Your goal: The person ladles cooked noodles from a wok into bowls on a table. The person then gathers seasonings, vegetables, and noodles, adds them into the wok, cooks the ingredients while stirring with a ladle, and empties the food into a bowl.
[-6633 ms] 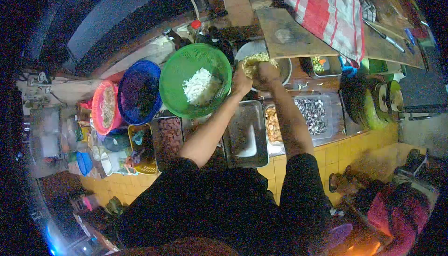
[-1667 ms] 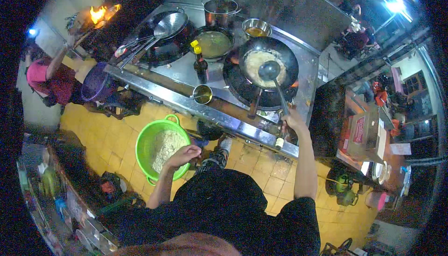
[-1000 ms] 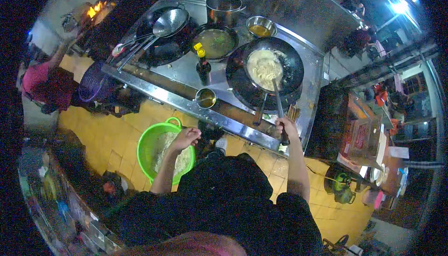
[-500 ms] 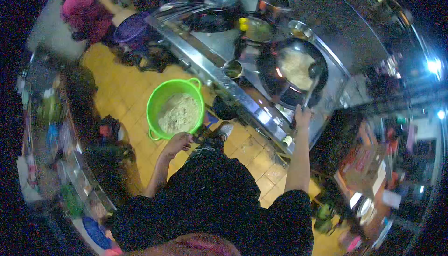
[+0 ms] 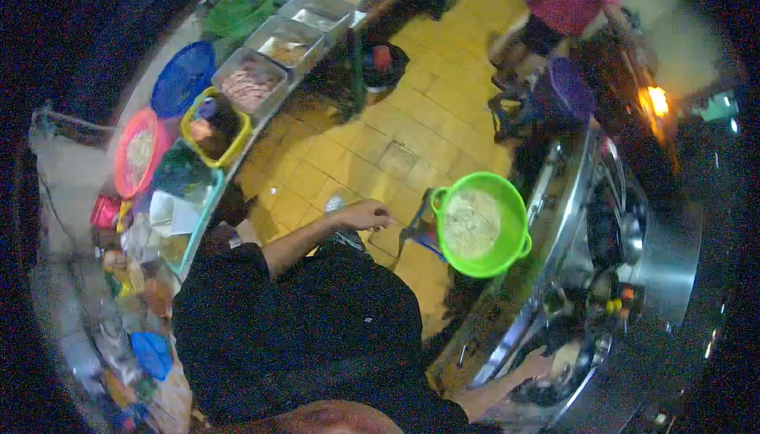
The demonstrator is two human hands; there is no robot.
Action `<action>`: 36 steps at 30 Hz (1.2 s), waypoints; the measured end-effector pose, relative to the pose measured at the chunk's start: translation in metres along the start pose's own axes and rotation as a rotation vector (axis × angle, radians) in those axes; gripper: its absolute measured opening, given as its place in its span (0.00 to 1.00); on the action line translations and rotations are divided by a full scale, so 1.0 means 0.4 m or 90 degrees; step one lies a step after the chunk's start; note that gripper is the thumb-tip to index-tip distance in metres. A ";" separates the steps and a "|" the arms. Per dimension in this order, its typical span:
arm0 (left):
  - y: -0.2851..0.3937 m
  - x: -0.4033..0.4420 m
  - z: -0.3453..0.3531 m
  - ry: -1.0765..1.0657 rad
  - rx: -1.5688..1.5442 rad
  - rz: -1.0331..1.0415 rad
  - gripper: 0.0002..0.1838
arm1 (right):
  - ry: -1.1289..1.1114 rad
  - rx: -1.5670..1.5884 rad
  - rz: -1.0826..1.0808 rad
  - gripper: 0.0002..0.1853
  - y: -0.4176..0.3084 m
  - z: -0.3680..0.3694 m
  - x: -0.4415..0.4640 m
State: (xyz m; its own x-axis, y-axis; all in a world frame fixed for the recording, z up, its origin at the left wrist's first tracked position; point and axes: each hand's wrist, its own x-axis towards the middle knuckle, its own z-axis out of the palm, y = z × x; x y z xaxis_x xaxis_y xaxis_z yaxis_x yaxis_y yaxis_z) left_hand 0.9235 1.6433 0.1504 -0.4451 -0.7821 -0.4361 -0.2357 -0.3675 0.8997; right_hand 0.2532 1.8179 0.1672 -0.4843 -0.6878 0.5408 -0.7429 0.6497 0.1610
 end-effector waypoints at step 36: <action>0.222 -0.173 -1.277 0.558 -0.250 -0.075 0.20 | -1.031 0.724 -0.937 0.20 -4.045 -0.537 -0.268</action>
State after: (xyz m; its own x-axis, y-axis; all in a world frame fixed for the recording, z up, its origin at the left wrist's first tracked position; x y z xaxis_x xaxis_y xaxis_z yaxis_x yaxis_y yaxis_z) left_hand 1.3746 1.4078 0.2712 0.4026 -0.7686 -0.4972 0.1392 -0.4854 0.8631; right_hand 1.6066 0.9099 0.0261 0.9092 -0.2905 -0.2984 -0.3654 -0.2126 -0.9062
